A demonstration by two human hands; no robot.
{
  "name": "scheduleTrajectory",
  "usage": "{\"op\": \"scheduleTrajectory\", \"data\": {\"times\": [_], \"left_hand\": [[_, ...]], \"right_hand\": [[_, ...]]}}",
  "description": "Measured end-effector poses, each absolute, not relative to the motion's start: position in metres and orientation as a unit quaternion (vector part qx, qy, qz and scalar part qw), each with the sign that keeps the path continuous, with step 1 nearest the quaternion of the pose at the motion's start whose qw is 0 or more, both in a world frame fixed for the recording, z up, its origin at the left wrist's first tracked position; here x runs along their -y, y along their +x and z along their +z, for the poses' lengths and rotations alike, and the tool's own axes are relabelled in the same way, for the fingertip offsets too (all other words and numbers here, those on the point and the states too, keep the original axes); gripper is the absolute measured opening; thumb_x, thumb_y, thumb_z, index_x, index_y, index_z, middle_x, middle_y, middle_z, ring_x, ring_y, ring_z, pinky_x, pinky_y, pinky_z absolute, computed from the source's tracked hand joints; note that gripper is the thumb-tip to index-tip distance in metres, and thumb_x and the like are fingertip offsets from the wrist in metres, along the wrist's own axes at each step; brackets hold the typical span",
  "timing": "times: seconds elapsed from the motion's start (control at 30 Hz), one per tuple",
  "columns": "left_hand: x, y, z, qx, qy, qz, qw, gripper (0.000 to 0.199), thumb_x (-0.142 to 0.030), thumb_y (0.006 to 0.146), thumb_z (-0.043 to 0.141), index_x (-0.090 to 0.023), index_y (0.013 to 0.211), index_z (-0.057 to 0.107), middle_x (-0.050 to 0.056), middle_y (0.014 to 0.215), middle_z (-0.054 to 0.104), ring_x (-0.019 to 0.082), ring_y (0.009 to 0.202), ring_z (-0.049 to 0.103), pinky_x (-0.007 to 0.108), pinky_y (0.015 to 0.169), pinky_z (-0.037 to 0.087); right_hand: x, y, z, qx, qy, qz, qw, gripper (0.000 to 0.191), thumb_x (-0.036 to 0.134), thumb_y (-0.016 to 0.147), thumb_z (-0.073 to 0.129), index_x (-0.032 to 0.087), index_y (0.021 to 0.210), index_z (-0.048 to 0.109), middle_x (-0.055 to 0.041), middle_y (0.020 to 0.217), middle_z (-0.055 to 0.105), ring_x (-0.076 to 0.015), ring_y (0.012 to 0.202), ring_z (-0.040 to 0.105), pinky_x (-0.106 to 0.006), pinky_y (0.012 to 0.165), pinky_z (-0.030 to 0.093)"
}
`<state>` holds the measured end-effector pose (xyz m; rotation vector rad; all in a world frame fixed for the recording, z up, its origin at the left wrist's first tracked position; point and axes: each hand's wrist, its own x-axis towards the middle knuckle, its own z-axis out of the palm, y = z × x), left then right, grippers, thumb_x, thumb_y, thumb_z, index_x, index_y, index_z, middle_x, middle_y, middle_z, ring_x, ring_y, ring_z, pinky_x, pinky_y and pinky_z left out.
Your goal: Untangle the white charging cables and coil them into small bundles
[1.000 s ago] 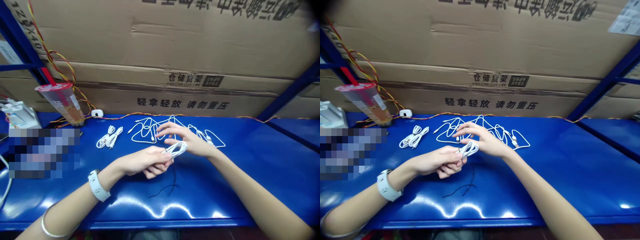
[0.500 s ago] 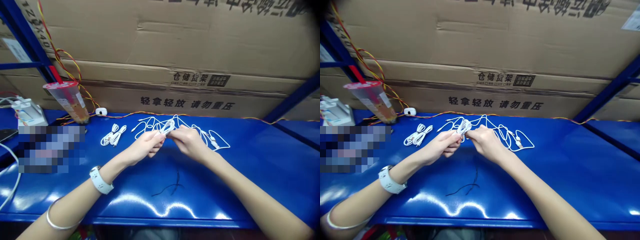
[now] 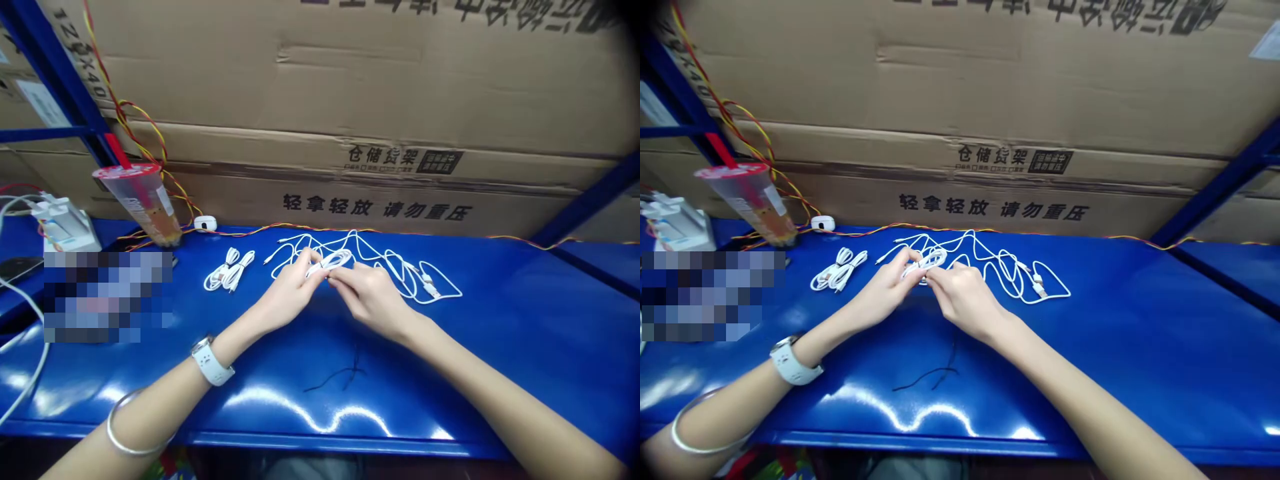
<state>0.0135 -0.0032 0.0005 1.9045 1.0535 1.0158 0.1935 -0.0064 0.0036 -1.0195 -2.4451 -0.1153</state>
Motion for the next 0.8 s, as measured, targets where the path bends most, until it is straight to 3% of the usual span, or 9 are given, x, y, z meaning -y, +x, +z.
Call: {"op": "scheduleTrajectory", "data": {"times": [0.23,0.47,0.6,0.8], "left_hand": [[0.002,0.011,-0.007,-0.411,0.794,0.362,0.262,0.013,-0.030,0.090,0.043,-0.021,0.099,0.046,0.005,0.078,0.058,0.021,0.072,0.057,0.027,0.064,0.036],[0.003,0.013,-0.009,-0.430,0.827,0.291,0.215,0.016,-0.030,0.093,0.034,-0.020,0.103,0.041,0.006,0.082,0.060,0.022,0.070,0.060,0.030,0.063,0.040],[0.003,0.014,-0.008,-0.455,0.829,0.259,0.197,0.015,-0.029,0.094,0.033,-0.019,0.103,0.039,0.004,0.077,0.059,0.022,0.068,0.060,0.031,0.062,0.042],[0.000,0.010,-0.007,-0.423,0.837,0.281,0.204,0.013,-0.031,0.095,0.032,-0.020,0.097,0.038,0.004,0.082,0.058,0.018,0.070,0.058,0.030,0.064,0.042]], "right_hand": [[0.013,0.186,0.003,0.878,-0.450,-0.083,0.143,0.029,0.022,0.095,0.033,0.012,0.089,0.060,-0.0112,0.072,0.067,-0.0187,0.059,0.057,-0.029,0.055,0.025],[0.019,0.185,0.008,0.884,-0.437,-0.150,0.073,0.020,0.017,0.091,0.040,0.011,0.086,0.058,-0.0094,0.071,0.066,-0.0184,0.057,0.058,-0.030,0.050,0.019],[0.015,0.189,0.006,0.894,-0.381,-0.217,0.094,0.016,0.007,0.086,0.044,0.013,0.079,0.058,-0.0066,0.068,0.062,-0.0172,0.057,0.054,-0.030,0.051,0.024],[0.008,0.196,0.007,0.889,-0.282,-0.289,0.219,0.023,0.006,0.089,0.043,0.014,0.071,0.057,-0.0044,0.065,0.056,-0.0148,0.062,0.049,-0.028,0.056,0.029]]}}
